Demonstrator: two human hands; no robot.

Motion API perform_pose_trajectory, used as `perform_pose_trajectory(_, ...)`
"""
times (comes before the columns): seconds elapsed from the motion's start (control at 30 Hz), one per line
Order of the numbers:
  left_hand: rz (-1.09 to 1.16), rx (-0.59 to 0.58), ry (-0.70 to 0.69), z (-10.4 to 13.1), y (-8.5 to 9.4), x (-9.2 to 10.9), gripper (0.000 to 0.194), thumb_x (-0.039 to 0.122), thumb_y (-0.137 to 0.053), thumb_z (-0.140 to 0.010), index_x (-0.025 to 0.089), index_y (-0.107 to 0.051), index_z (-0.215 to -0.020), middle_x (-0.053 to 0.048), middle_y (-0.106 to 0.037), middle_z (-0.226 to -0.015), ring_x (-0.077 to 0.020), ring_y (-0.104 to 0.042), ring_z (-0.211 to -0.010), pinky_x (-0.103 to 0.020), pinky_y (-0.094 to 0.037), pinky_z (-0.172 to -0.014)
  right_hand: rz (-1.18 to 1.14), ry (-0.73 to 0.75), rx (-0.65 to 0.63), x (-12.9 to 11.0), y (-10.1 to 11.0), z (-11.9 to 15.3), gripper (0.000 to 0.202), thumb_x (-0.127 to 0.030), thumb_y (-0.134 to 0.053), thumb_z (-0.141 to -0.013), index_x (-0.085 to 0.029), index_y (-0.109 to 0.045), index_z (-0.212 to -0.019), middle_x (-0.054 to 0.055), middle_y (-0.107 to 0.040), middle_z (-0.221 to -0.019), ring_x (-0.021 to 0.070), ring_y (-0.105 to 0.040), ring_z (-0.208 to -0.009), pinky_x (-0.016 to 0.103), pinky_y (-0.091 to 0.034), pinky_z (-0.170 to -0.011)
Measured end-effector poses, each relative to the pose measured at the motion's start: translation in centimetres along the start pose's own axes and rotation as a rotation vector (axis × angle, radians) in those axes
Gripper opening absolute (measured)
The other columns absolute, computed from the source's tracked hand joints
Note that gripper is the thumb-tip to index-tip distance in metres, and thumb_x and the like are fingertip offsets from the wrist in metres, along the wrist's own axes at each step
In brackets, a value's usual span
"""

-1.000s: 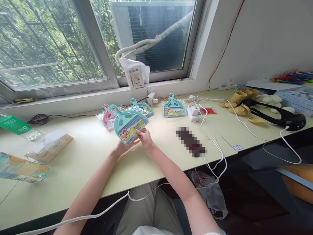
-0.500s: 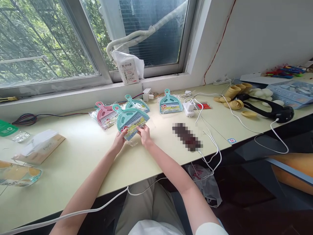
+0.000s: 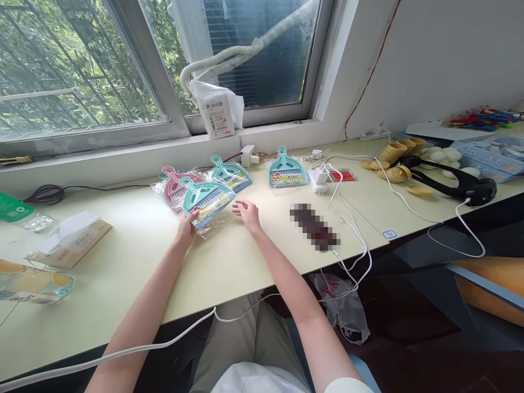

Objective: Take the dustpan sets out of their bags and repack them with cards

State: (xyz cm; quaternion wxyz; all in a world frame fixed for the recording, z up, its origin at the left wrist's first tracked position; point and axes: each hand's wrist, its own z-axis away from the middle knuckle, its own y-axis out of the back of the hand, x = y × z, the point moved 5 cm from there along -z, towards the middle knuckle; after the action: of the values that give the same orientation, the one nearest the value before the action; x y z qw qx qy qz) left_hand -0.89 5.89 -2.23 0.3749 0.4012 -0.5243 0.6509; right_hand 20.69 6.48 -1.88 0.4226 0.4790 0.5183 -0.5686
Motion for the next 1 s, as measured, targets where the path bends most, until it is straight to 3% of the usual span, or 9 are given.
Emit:
perform_pose_trajectory(0.1, 0.04, 0.048, 0.079, -0.1, 0.9, 0.2, 0.022, 0.015, -0.06, -0.074, 0.013, -0.058, -0.096, -0.007, -0.068, -0.084, -0.0229, -0.068, -0.08, -0.039, -0.06, -0.07, 0.429, 0.388, 0.07, -2.6, 0.6, 0.7, 0.041, -0.004, -0.05, -0.077, -0.027, -0.064, -0.108, 0.004, -0.054, -0.131, 0.0231, -0.046, -0.126, 0.045, -0.033, -0.108)
perform_pose_trajectory(0.17, 0.045, 0.004, 0.115, 0.1, 0.9, 0.2, 0.024, 0.015, -0.061, -0.074, 0.011, -0.059, -0.098, -0.009, -0.069, -0.086, -0.0242, -0.068, -0.08, -0.04, -0.06, -0.069, 0.653, 0.55, 0.009, -3.5, 0.1, 1.1, 0.052, 0.0, -0.051, -0.076, -0.031, -0.061, -0.116, 0.0, -0.042, -0.143, 0.0237, -0.028, -0.138, 0.048, -0.023, -0.113)
perform_pose_trajectory(0.33, 0.059, -0.01, 0.155, 0.1, 1.0, 0.0, 0.031, 0.015, -0.059, -0.075, 0.011, -0.058, -0.106, -0.011, -0.07, -0.091, -0.0264, -0.069, -0.083, -0.04, -0.06, -0.07, 0.82, 0.632, -0.281, -3.5, -0.5, 0.9, 0.062, -0.022, -0.076, -0.069, -0.035, -0.055, -0.126, 0.001, -0.039, -0.146, 0.0284, -0.026, -0.138, 0.049, -0.024, -0.111)
perform_pose_trajectory(0.47, 0.058, 0.057, 0.172, -0.6, 1.9, -0.1, 0.04, 0.015, -0.057, -0.076, 0.012, -0.056, -0.115, -0.011, -0.071, -0.091, -0.0259, -0.069, -0.083, -0.036, -0.06, -0.07, 0.832, 0.677, -0.359, -3.4, -0.5, 1.0, 0.082, -0.027, -0.083, -0.062, -0.037, -0.045, -0.134, 0.0, -0.034, -0.149, 0.0281, -0.022, -0.14, 0.047, -0.025, -0.11)
perform_pose_trajectory(0.6, -0.025, -0.002, 0.203, -0.7, 1.9, -0.2, 0.039, 0.017, -0.057, -0.077, 0.011, -0.054, -0.115, -0.009, -0.07, -0.083, -0.0214, -0.069, -0.066, -0.029, -0.058, -0.053, 0.82, 0.714, -0.209, -3.9, -0.3, 1.4, 0.027, -0.019, -0.064, -0.082, -0.033, -0.068, -0.105, -0.002, -0.049, -0.138, 0.0245, -0.031, -0.135, 0.046, -0.026, -0.109)
perform_pose_trajectory(0.67, -0.113, -0.107, 0.211, -0.3, 1.2, -0.3, 0.038, 0.021, -0.06, -0.076, 0.011, -0.052, -0.112, -0.007, -0.068, -0.079, -0.0182, -0.066, -0.055, -0.024, -0.053, -0.042, 0.753, 0.723, -0.154, -4.2, -0.2, 1.3, 0.016, -0.023, -0.059, -0.086, -0.031, -0.072, -0.09, -0.002, -0.057, -0.128, 0.0241, -0.039, -0.128, 0.046, -0.03, -0.107)
perform_pose_trajectory(0.87, -0.317, -0.399, 0.207, 1.6, -1.0, -0.6, 0.046, 0.035, -0.067, -0.076, 0.018, -0.046, -0.113, -0.003, -0.064, -0.079, -0.0153, -0.063, -0.048, -0.019, -0.043, -0.033, 0.572, 0.633, -0.003, -3.6, 0.7, 0.3, 0.007, -0.03, -0.066, -0.081, -0.028, -0.072, -0.077, 0.002, -0.063, -0.11, 0.0242, -0.049, -0.113, 0.044, -0.041, -0.101)
perform_pose_trajectory(0.93, -0.342, -0.426, 0.197, 1.8, -1.1, -0.6, 0.051, 0.039, -0.066, -0.077, 0.02, -0.043, -0.118, -0.004, -0.065, -0.085, -0.0151, -0.064, -0.05, -0.019, -0.042, -0.033, 0.567, 0.58, 0.078, -2.9, 1.0, 0.0, 0.007, -0.028, -0.068, -0.078, -0.027, -0.071, -0.085, 0.004, -0.055, -0.122, 0.0256, -0.043, -0.122, 0.045, -0.035, -0.107)
perform_pose_trajectory(1.0, -0.37, -0.439, 0.188, 1.9, -1.1, -0.6, 0.058, 0.042, -0.065, -0.077, 0.022, -0.039, -0.124, -0.006, -0.065, -0.093, -0.0152, -0.065, -0.051, -0.019, -0.042, -0.033, 0.529, 0.53, 0.12, -2.3, 1.2, -0.2, 0.032, -0.025, -0.069, -0.076, -0.028, -0.066, -0.107, 0.005, -0.041, -0.137, 0.0261, -0.034, -0.132, 0.045, -0.029, -0.112)
